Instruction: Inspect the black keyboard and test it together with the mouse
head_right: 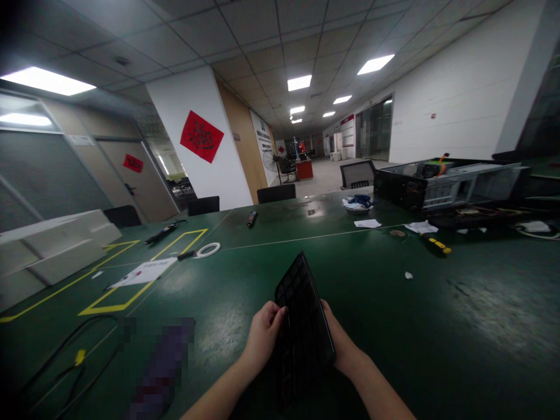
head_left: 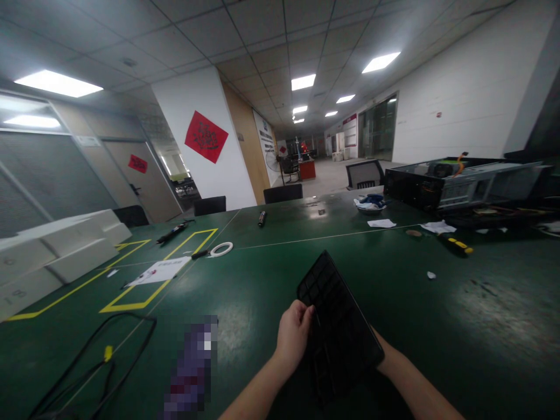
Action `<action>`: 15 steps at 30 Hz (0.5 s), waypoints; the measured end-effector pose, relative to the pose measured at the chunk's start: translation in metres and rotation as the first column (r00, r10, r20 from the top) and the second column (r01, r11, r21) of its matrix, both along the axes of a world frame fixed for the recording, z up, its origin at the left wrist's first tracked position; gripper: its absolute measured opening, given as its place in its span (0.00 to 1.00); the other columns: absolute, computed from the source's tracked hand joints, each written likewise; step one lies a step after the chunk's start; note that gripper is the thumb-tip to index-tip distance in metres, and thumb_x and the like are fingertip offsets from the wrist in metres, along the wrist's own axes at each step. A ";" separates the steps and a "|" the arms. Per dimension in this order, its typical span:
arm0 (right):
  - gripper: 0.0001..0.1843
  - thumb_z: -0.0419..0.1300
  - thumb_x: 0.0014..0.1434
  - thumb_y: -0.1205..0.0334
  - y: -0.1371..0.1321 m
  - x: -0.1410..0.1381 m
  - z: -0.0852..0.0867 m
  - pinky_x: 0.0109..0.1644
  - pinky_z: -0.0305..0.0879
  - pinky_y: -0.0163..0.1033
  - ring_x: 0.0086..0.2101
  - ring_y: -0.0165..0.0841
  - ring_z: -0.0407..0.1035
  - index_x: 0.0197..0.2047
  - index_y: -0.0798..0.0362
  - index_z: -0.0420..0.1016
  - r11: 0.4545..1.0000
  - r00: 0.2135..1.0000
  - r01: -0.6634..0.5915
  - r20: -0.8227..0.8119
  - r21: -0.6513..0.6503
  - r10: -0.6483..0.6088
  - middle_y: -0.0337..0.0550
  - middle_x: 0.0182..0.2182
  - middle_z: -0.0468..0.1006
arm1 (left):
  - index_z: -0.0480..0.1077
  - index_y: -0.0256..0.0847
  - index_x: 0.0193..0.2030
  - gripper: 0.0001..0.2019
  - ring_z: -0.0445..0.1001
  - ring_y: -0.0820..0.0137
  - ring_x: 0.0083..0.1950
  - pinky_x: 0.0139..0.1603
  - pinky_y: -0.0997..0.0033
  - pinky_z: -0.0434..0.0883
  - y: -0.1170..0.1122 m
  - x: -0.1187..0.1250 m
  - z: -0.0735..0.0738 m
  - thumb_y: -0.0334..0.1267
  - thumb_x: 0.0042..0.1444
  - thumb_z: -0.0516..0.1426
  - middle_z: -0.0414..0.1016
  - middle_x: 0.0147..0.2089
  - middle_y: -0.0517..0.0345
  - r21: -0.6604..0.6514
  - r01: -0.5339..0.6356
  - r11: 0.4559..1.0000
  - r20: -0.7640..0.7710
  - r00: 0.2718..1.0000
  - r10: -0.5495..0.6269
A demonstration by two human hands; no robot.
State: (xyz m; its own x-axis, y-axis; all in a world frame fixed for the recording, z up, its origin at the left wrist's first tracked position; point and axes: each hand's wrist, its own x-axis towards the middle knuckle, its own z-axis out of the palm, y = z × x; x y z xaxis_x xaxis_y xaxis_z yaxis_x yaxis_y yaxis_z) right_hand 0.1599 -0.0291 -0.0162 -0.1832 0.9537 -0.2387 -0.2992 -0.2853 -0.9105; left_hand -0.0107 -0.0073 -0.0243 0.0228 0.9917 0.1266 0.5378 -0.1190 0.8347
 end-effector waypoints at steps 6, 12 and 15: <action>0.21 0.64 0.37 0.49 0.002 0.001 -0.004 0.51 0.60 0.47 0.48 0.44 0.65 0.35 0.50 0.72 0.994 0.984 0.011 -0.176 -0.112 -0.031 0.40 0.35 0.78 | 0.60 0.41 0.26 0.12 0.65 0.73 0.24 0.25 0.74 0.53 -0.007 0.007 0.005 0.40 0.59 0.47 0.66 0.22 0.62 0.109 -0.069 0.992 -0.370 0.923 0.105; 0.26 0.61 0.43 0.52 -0.001 0.002 -0.001 0.47 0.62 0.47 0.47 0.43 0.67 0.47 0.48 0.66 0.994 0.989 -0.004 -0.145 -0.107 -0.011 0.40 0.35 0.77 | 0.62 0.41 0.28 0.13 0.70 0.69 0.25 0.25 0.72 0.53 -0.015 0.010 0.005 0.39 0.61 0.44 0.71 0.24 0.56 0.164 -0.043 0.985 -0.567 0.813 0.130; 0.28 0.60 0.45 0.51 0.000 0.003 -0.007 0.47 0.62 0.48 0.46 0.43 0.67 0.49 0.49 0.64 0.999 0.997 -0.022 -0.071 -0.037 0.019 0.40 0.34 0.77 | 0.61 0.41 0.28 0.13 0.70 0.68 0.26 0.25 0.72 0.53 -0.018 0.010 0.002 0.38 0.61 0.43 0.72 0.24 0.55 0.183 -0.012 0.983 -0.569 0.814 0.116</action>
State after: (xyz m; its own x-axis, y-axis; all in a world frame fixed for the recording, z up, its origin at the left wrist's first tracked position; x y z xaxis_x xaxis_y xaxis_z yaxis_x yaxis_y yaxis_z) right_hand 0.1630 -0.0293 -0.0229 -0.2202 0.9402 -0.2600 -0.3561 -0.3256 -0.8759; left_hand -0.0005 -0.0249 -0.0227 0.0803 0.9595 0.2699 0.9238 -0.1734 0.3414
